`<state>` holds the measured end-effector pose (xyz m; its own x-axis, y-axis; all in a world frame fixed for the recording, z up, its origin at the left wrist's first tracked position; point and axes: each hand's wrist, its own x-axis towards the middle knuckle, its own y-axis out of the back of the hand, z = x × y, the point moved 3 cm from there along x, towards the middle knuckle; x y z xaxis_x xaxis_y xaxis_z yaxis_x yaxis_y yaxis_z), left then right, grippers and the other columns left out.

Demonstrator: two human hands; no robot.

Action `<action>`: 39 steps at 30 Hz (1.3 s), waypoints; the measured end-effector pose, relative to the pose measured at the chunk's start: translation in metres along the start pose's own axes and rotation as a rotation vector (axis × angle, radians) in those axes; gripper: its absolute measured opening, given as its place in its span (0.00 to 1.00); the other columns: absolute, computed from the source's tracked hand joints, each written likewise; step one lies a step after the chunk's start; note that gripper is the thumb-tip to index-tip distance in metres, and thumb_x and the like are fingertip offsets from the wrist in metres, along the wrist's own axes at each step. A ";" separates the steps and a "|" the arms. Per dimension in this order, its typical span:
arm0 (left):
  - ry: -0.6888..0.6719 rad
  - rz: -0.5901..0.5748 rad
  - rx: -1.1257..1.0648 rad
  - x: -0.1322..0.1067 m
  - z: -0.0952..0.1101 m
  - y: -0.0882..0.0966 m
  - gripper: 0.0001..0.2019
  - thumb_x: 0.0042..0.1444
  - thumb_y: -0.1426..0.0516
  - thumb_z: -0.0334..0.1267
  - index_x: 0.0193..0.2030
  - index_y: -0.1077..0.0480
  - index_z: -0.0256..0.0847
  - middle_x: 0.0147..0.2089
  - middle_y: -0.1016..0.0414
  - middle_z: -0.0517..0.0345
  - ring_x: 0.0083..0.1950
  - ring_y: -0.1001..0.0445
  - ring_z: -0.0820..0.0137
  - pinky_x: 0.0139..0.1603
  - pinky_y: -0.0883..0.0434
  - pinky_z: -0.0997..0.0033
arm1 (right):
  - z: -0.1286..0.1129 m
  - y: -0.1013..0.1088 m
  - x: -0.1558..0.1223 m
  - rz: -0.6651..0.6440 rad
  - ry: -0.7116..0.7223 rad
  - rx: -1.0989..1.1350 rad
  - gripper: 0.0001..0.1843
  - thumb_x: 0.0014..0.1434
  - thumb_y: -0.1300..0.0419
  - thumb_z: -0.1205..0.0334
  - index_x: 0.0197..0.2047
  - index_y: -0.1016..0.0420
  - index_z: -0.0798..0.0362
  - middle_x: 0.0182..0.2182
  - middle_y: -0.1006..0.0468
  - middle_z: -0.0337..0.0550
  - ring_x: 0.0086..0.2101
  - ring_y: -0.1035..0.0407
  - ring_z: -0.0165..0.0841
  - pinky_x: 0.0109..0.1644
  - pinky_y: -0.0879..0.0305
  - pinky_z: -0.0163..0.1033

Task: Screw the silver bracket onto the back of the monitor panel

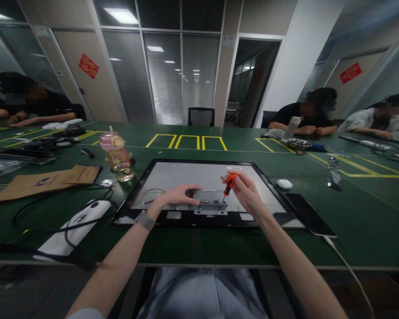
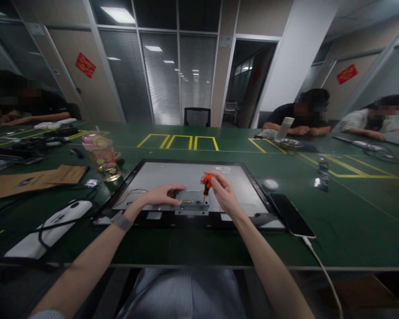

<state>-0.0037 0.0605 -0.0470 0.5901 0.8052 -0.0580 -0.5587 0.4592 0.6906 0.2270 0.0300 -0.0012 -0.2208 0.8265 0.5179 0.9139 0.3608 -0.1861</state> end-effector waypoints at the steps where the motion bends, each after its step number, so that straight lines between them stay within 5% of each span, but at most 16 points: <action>1: -0.003 -0.001 0.000 0.000 0.001 0.000 0.33 0.45 0.39 0.54 0.58 0.38 0.45 0.62 0.37 0.56 0.61 0.38 0.60 0.61 0.41 0.63 | 0.000 -0.001 0.000 -0.011 -0.008 0.019 0.11 0.57 0.43 0.54 0.43 0.26 0.46 0.32 0.26 0.41 0.36 0.31 0.35 0.54 0.39 0.52; 8: -0.032 0.006 0.032 -0.001 0.002 -0.001 0.34 0.46 0.40 0.54 0.59 0.39 0.44 0.62 0.38 0.55 0.61 0.38 0.61 0.62 0.42 0.63 | -0.001 -0.002 0.000 -0.021 0.028 0.048 0.10 0.55 0.41 0.52 0.34 0.25 0.48 0.38 0.28 0.43 0.44 0.33 0.37 0.56 0.40 0.51; 19: -0.052 0.021 0.058 0.003 -0.007 -0.004 0.38 0.42 0.37 0.52 0.59 0.39 0.43 0.64 0.41 0.51 0.63 0.41 0.59 0.63 0.44 0.63 | 0.004 0.009 0.001 0.189 0.020 -0.072 0.08 0.45 0.33 0.61 0.31 0.26 0.46 0.28 0.32 0.35 0.33 0.33 0.30 0.41 0.33 0.38; 26: -0.031 0.021 0.046 0.002 -0.004 -0.002 0.37 0.41 0.36 0.52 0.59 0.38 0.44 0.63 0.39 0.53 0.63 0.40 0.59 0.63 0.44 0.62 | 0.005 0.006 -0.001 0.081 0.008 -0.139 0.14 0.57 0.42 0.56 0.47 0.29 0.46 0.35 0.24 0.41 0.38 0.30 0.34 0.46 0.35 0.45; 34: -0.041 0.024 0.030 0.002 -0.005 -0.004 0.38 0.40 0.36 0.52 0.59 0.38 0.43 0.63 0.39 0.52 0.62 0.39 0.59 0.62 0.43 0.62 | -0.001 -0.002 0.001 -0.016 0.029 -0.032 0.12 0.61 0.46 0.57 0.47 0.29 0.48 0.41 0.24 0.44 0.44 0.29 0.37 0.53 0.38 0.48; 39: -0.045 0.021 0.041 0.003 -0.007 -0.004 0.38 0.41 0.36 0.53 0.59 0.38 0.44 0.63 0.39 0.52 0.62 0.40 0.59 0.63 0.43 0.63 | 0.004 0.005 0.000 0.077 0.061 -0.175 0.12 0.56 0.40 0.60 0.45 0.29 0.46 0.38 0.25 0.41 0.38 0.29 0.34 0.45 0.34 0.43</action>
<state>-0.0038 0.0639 -0.0550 0.6049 0.7962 -0.0114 -0.5473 0.4261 0.7204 0.2307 0.0336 -0.0054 -0.1324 0.8192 0.5581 0.9737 0.2128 -0.0815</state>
